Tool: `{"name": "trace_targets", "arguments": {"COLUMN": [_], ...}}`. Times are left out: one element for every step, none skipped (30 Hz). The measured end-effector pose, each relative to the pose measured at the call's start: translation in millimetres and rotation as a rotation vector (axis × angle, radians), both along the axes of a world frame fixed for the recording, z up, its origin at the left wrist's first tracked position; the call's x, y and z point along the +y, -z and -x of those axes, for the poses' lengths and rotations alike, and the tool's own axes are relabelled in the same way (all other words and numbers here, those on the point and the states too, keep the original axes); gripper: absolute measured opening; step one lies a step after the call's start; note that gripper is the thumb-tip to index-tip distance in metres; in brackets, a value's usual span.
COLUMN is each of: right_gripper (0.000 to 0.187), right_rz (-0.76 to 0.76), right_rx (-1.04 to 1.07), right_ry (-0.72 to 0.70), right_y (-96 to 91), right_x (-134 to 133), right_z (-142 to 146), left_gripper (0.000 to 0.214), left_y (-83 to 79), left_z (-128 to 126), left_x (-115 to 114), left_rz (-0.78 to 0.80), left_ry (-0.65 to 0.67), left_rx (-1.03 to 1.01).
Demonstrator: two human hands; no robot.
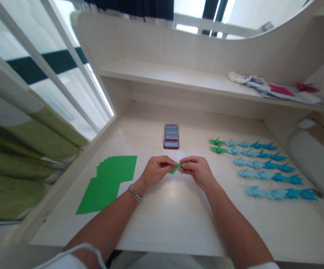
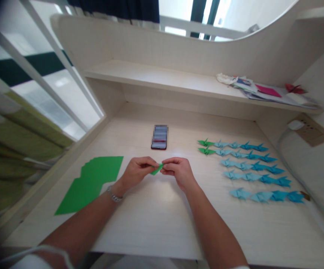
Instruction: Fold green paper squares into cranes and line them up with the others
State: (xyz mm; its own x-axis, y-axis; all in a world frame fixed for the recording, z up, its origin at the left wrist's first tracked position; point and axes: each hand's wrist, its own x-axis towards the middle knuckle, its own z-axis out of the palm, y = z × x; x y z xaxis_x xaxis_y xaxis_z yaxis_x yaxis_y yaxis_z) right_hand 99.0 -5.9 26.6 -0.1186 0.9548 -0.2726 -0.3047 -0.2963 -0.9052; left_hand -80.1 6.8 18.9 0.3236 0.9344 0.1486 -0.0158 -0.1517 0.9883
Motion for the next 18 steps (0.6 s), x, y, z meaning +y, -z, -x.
{"name": "trace_targets", "arguments": {"right_gripper": [0.019, 0.020, 0.020, 0.021, 0.021, 0.022, 0.022, 0.023, 0.023, 0.024, 0.024, 0.025, 0.026, 0.028, 0.029, 0.030, 0.031, 0.031], "right_rz": [0.012, 0.022, 0.030, 0.035, 0.036, 0.032, 0.027, 0.019, 0.010, -0.001, -0.011, -0.018, -0.024, -0.027, -0.030, -0.031, -0.033, -0.034], "right_rx": [0.006, 0.013, 0.020, 0.026, 0.031, 0.035, 0.037, 0.034, 0.025, 0.006, -0.022, -0.055, -0.087, -0.114, -0.135, -0.149, -0.157, -0.165], "right_ry": [-0.008, -0.016, -0.026, -0.036, -0.044, -0.052, -0.060, -0.066, -0.069, -0.067, -0.062, -0.054, -0.047, -0.045, -0.049, -0.056, -0.063, -0.067], "right_y": [-0.4, -0.9, -1.3, -1.8, -2.3, -2.6, -2.8, -2.8, -2.5, -1.9, -1.0, 0.2, 1.6, 3.0, 4.4, 5.7, 6.7, 7.4], "right_x": [0.2, 0.4, 0.5, 0.5, 0.4, 0.2, -0.1, -0.3, -0.5, -0.7, -0.8, -0.8, -0.7, -0.6, -0.4, -0.2, 0.0, 0.3], "right_z": [-0.6, -1.3, -2.0, -2.7, -3.3, -3.7, -3.9, -3.8, -3.4, -2.7, -1.8, -0.8, 0.2, 1.0, 1.5, 1.8, 1.9, 1.8], "left_gripper": [0.015, 0.016, 0.016, 0.016, 0.016, 0.015, 0.014, 0.014, 0.013, 0.012, 0.012, 0.012, 0.012, 0.012, 0.012, 0.012, 0.012, 0.012], "left_y": [0.6, 1.1, 1.6, 2.0, 2.2, 2.3, 2.3, 2.3, 2.2, 2.3, 2.4, 2.6, 3.0, 3.4, 3.7, 4.0, 4.1, 4.0], "left_z": [0.0, 0.0, 0.1, 0.2, 0.3, 0.4, 0.4, 0.3, 0.2, 0.0, -0.2, -0.5, -0.8, -1.1, -1.5, -1.9, -2.3, -2.6], "left_x": [0.3, 0.5, 0.8, 1.2, 1.4, 1.7, 1.8, 1.9, 1.8, 1.7, 1.6, 1.4, 1.3, 1.3, 1.5, 1.7, 2.0, 2.4], "left_rz": [0.011, 0.018, 0.021, 0.020, 0.017, 0.013, 0.010, 0.008, 0.008, 0.007, 0.005, 0.003, 0.001, 0.003, 0.008, 0.019, 0.035, 0.055], "left_ry": [0.003, 0.005, 0.005, 0.002, -0.003, -0.007, -0.008, -0.010, -0.010, -0.007, -0.002, 0.001, 0.007, 0.013, 0.019, 0.021, 0.021, 0.019], "left_rx": [-0.006, -0.012, -0.017, -0.020, -0.019, -0.014, -0.006, 0.006, 0.019, 0.034, 0.048, 0.063, 0.077, 0.089, 0.098, 0.100, 0.095, 0.082]}}
